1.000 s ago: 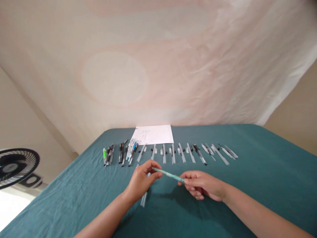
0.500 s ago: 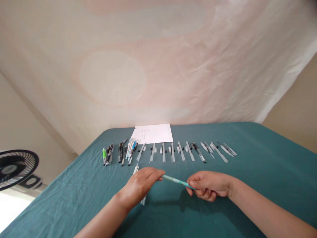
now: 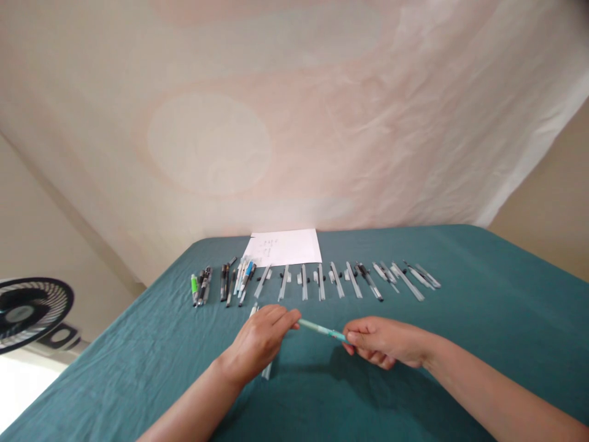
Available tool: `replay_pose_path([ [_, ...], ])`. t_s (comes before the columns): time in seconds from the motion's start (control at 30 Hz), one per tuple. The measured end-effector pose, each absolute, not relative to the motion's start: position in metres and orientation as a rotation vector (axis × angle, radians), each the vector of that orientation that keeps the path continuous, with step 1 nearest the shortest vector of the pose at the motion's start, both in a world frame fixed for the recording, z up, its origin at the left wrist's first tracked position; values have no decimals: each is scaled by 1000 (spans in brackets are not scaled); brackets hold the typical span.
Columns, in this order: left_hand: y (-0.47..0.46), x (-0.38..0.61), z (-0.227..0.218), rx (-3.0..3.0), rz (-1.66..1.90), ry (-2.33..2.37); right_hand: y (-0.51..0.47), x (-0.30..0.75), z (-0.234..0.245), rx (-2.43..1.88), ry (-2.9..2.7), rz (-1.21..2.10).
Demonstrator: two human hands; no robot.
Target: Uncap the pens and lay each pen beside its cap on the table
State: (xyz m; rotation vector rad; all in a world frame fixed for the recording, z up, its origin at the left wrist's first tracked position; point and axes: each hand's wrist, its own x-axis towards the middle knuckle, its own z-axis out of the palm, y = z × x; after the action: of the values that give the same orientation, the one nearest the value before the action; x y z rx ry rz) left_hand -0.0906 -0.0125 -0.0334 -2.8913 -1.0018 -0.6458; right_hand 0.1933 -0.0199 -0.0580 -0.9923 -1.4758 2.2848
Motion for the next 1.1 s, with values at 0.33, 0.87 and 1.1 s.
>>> replay_pose_path([
  [0.33, -8, -89, -33, -2822, -942, -959, -10, 201, -60, -943, -1289, 2347],
  [0.87, -10, -87, -36, -2774, -669, -1105, -12, 187, -72, -1076, -1508, 1754],
  [1.1, -3, -89, -40, -2830, -911, -1313, -14, 184, -65, -1061, -1607, 1642],
])
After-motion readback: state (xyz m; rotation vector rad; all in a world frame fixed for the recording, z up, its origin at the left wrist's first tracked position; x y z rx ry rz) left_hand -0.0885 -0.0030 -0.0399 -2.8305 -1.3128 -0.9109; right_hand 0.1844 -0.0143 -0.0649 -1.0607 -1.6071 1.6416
